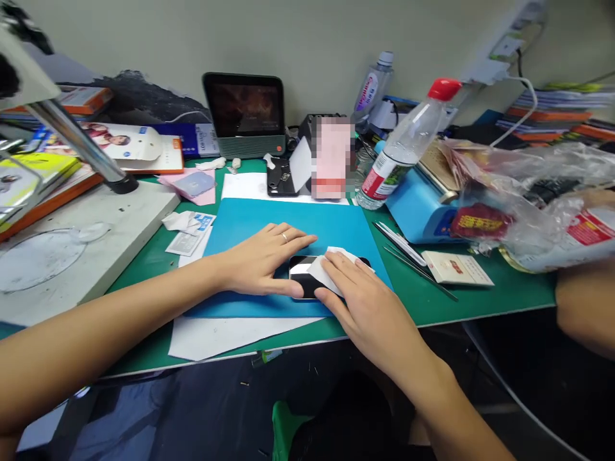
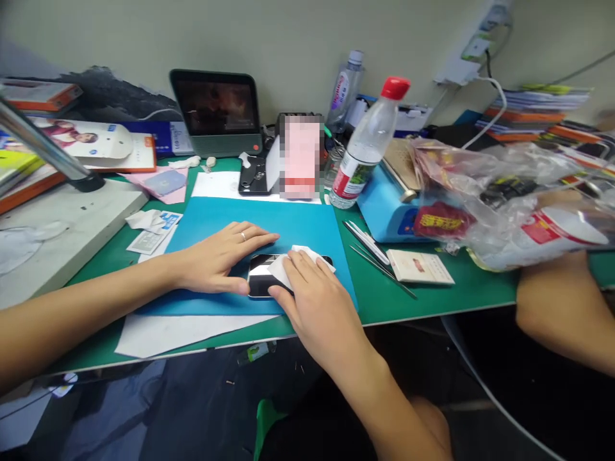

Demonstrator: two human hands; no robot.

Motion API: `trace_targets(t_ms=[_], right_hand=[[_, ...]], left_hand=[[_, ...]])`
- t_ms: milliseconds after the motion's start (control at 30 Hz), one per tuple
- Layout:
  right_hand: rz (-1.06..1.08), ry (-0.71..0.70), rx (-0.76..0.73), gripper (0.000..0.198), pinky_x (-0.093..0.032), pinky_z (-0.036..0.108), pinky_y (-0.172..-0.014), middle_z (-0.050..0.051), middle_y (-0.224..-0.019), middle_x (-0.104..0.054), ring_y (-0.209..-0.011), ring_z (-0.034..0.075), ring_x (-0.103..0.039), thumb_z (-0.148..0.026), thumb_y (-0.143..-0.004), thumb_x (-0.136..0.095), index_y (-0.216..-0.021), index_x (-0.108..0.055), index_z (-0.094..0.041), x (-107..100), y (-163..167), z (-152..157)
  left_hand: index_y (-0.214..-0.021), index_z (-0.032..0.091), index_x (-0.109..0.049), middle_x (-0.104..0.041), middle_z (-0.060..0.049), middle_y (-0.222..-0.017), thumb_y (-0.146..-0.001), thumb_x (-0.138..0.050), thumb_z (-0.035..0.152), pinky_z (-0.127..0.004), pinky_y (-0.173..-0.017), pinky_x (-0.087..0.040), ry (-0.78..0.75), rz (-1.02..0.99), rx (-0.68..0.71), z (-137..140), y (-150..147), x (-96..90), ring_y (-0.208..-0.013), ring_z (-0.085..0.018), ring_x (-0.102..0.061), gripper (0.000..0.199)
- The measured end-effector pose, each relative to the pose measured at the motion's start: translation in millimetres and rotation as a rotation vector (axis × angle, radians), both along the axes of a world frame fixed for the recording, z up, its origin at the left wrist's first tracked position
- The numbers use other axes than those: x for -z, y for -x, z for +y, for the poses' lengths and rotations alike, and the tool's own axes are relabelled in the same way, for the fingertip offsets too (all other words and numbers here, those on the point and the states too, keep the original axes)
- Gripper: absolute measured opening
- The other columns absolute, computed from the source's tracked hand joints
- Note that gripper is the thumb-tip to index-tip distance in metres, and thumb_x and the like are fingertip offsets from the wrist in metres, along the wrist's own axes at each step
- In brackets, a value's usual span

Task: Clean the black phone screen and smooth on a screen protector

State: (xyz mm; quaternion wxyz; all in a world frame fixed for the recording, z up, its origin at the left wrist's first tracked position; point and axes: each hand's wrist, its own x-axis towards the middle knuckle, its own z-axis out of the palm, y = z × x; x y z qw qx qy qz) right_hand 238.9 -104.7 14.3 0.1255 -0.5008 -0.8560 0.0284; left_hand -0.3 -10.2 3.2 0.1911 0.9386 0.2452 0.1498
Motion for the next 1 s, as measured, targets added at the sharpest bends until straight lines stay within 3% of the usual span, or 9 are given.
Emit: trace_targets(t_ms=[133, 400, 700, 1000], right_hand=[[0.0, -0.033, 0.006, 0.05, -0.047, 0.057, -0.115, 0.019, -0.15, -0.059, -0.142, 0.034, -0.053, -0.041, -0.107, -0.045, -0.143, -0.059, -0.009, 7, 3, 6], [-0.035, -0.122, -0.013, 0.055, -0.051, 0.056, -0.111, 0.015, -0.156, -0.053, -0.145, 0.032, -0.051, -0.041, -0.106, -0.049, -0.154, -0.045, -0.014, 16, -13, -30], [-0.014, -0.026, -0.063, 0.067, -0.041, 0.059, -0.12, 0.019, -0.154, -0.054, -0.148, 0.034, -0.046, -0.055, -0.104, -0.047, -0.151, -0.05, -0.008, 12, 12, 7], [-0.082, -0.058, -0.105, 0.061, -0.045, 0.054, -0.119, 0.013, -0.159, -0.049, -0.147, 0.029, -0.047, -0.048, -0.106, -0.046, -0.154, -0.045, -0.01, 9, -13, -40]], left_hand=[[-0.159, 0.013, -0.033, -0.058, -0.021, -0.138, -0.086, -0.043, 0.09, -0.05, -0.104, -0.038, -0.004, -0.054, 0.018, -1, 1, -3.0, -0.121, -0.037, -0.053, 0.107], [-0.159, 0.011, -0.031, -0.061, -0.019, -0.129, -0.085, -0.06, 0.08, -0.046, -0.095, -0.041, -0.092, -0.079, 0.066, 1, 2, 3.2, -0.112, -0.036, -0.057, 0.105], [-0.157, 0.009, -0.032, -0.065, -0.018, -0.123, -0.086, -0.065, 0.074, -0.043, -0.093, -0.043, -0.063, -0.089, 0.084, 4, 0, 4.6, -0.107, -0.033, -0.058, 0.102], [-0.156, 0.012, -0.033, -0.065, -0.015, -0.117, -0.087, -0.066, 0.073, -0.042, -0.09, -0.045, -0.037, -0.065, 0.085, 4, -2, 3.1, -0.102, -0.031, -0.06, 0.098]])
